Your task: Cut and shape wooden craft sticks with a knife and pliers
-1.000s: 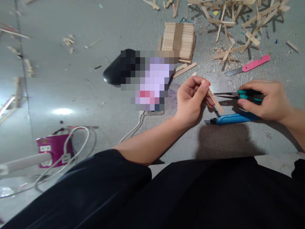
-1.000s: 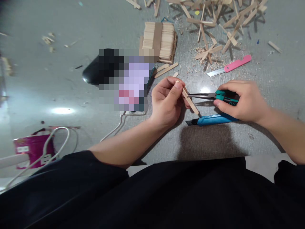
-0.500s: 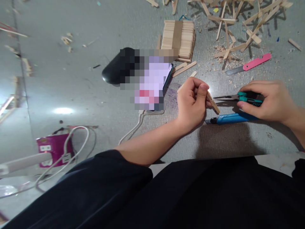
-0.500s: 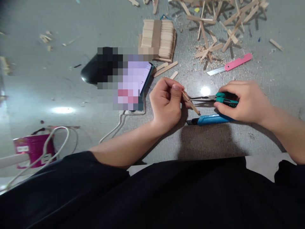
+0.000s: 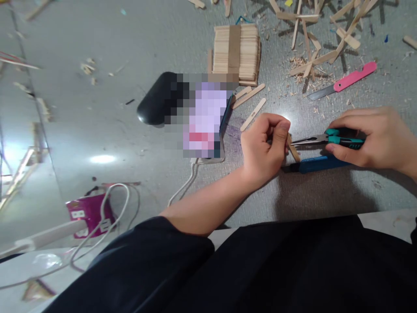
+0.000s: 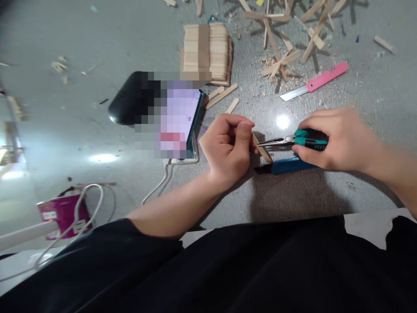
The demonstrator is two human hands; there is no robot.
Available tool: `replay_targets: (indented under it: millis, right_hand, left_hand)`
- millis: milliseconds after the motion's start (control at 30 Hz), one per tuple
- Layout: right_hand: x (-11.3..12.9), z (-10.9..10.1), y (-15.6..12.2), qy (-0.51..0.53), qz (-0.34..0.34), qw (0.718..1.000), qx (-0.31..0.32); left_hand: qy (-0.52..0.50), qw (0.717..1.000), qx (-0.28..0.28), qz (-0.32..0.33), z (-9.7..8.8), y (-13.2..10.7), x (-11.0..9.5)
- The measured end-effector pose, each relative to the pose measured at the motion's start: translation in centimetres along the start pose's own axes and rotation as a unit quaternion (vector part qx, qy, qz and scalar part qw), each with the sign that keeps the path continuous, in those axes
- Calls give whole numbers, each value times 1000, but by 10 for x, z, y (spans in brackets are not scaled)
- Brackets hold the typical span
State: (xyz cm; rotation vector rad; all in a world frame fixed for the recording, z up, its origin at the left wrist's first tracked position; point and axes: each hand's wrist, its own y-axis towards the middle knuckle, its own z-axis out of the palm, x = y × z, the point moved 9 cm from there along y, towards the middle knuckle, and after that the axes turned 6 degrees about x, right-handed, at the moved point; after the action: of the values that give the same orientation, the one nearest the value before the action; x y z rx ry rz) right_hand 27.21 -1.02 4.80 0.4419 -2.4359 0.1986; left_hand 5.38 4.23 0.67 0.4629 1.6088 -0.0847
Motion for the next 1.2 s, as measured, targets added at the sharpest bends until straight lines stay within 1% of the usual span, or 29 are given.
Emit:
replay_targets:
  millis: [200,300,433,600,700,900,967,1033,1133,1200]
  right_hand:
    - [2,1,0,8,3,1000,-1]
    - [5,1,1,-4,-11,1000,-2]
    - [8,1,0,-19,-33,999,-5]
    - [6,3,-1,-21,-12,1000,2]
    - [7,2,-1,-16,-12,1000,0]
    - [2,6,-2,-6,20,1000,8]
    - [0,3,-2,0,26,1000,-11]
    - [-1,-2,-2,4,32,999,-44]
    - [-3,-10,-4,9,39,995,-94]
    - [-5,-12,-6,11,43,993,-111]
  left_hand:
    - [60,998,-4,-2,-3,-4,1]
    - [80,997,-7,4,-5,-6,1]
    - [81,997,0,0,-4,-7,2]
    - [81,997,5,-12,-3,-8,4]
    - [89,996,10,-14,-2,-8,4]
    - [106,994,7,14,-4,-7,-3]
    - [80,997,6,20,-4,-7,-3]
    - [41,999,14,24,-3,-7,-1]
    - [0,999,42,22,4,-9,4]
    - [-21,998,58,13,8,-11,6]
